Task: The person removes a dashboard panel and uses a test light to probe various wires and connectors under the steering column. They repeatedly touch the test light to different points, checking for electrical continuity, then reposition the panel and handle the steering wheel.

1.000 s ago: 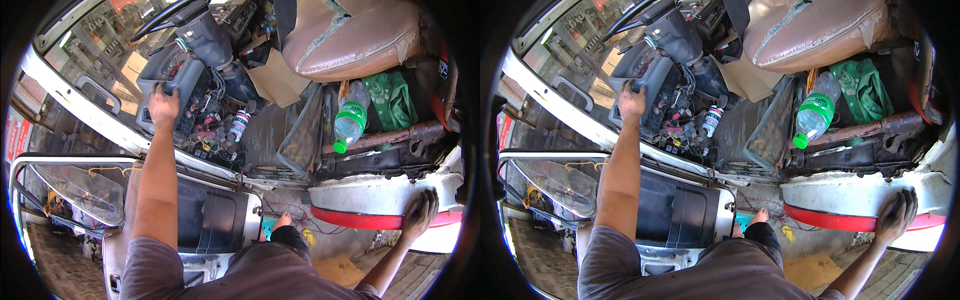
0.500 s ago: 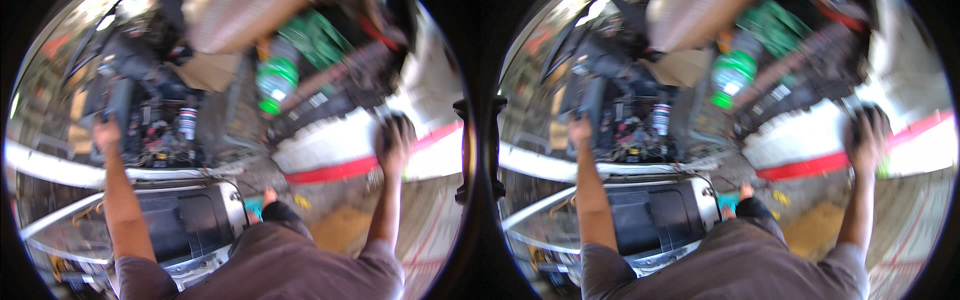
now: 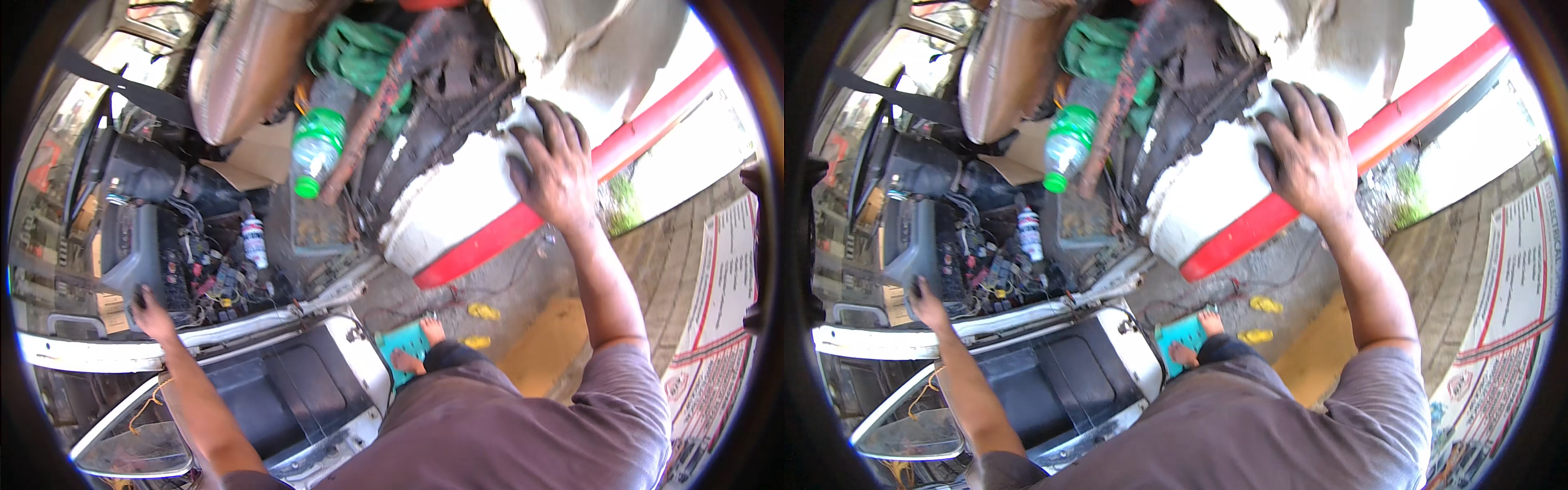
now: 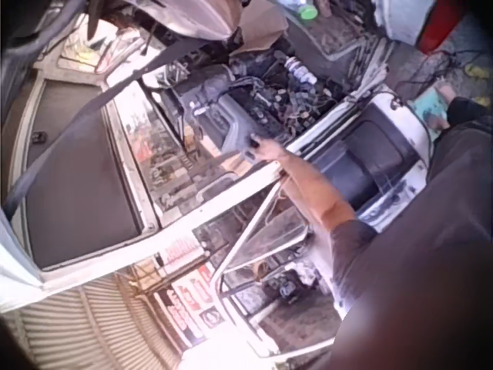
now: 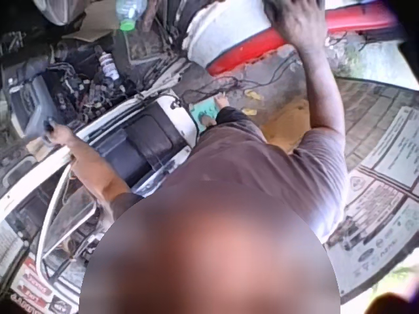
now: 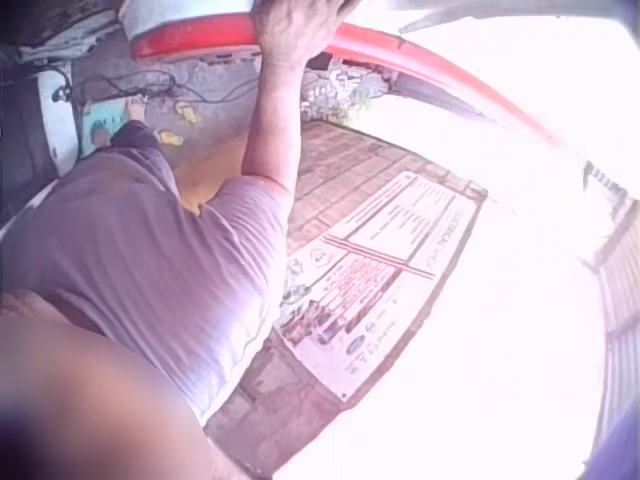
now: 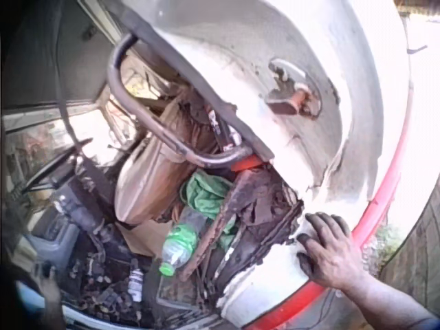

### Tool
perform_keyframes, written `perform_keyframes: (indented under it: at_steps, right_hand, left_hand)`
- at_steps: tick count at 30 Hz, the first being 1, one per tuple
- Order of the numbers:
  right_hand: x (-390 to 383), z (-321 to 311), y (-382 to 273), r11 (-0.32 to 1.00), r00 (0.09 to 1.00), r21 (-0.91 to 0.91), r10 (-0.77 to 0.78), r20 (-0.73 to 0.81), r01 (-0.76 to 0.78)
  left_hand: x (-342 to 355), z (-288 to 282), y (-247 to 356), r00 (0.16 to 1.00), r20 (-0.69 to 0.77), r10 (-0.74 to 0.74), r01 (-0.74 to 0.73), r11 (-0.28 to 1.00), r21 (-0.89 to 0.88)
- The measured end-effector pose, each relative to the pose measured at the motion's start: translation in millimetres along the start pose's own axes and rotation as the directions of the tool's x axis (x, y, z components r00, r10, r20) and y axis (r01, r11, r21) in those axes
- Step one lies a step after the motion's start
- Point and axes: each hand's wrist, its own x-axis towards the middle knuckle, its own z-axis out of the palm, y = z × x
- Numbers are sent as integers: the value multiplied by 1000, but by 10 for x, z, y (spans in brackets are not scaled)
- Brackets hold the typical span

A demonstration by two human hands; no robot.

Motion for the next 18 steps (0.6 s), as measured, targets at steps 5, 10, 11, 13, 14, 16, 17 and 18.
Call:
perform_keyframes:
  at_steps: [5,10,11,13,14,16,17,18]
  right_hand:
    - [-42,-5,5,999,1000,29,13,13,-14]
    - [-78,35,56,997,999,77,-30,-14,31]
    - [-80,38,49,996,999,79,-37,-33,39]
    - [-68,42,34,996,998,68,-50,-50,53]
    - [-57,51,26,996,997,60,-56,-58,59]
    - [-35,73,24,996,994,5,-89,-58,89]
    - [-31,94,20,995,993,-7,-97,-68,97]
    - [-35,113,15,996,994,-25,-86,-74,85]
  left_hand:
    - [-2244,-323,466,983,154,-98,126,974,-187]
    - [-4225,-814,903,849,475,-232,370,902,-221]
    - [-4415,-945,904,870,476,-126,261,938,-228]
    - [-4809,-1274,910,845,533,-39,152,974,-169]
    - [-4926,-1390,877,823,561,-92,197,972,-131]
    - [-5030,-1581,732,802,582,-133,230,968,-96]
    - [-5038,-1636,648,810,580,-82,191,973,-128]
    - [-5053,-1653,608,785,609,-115,218,971,-98]
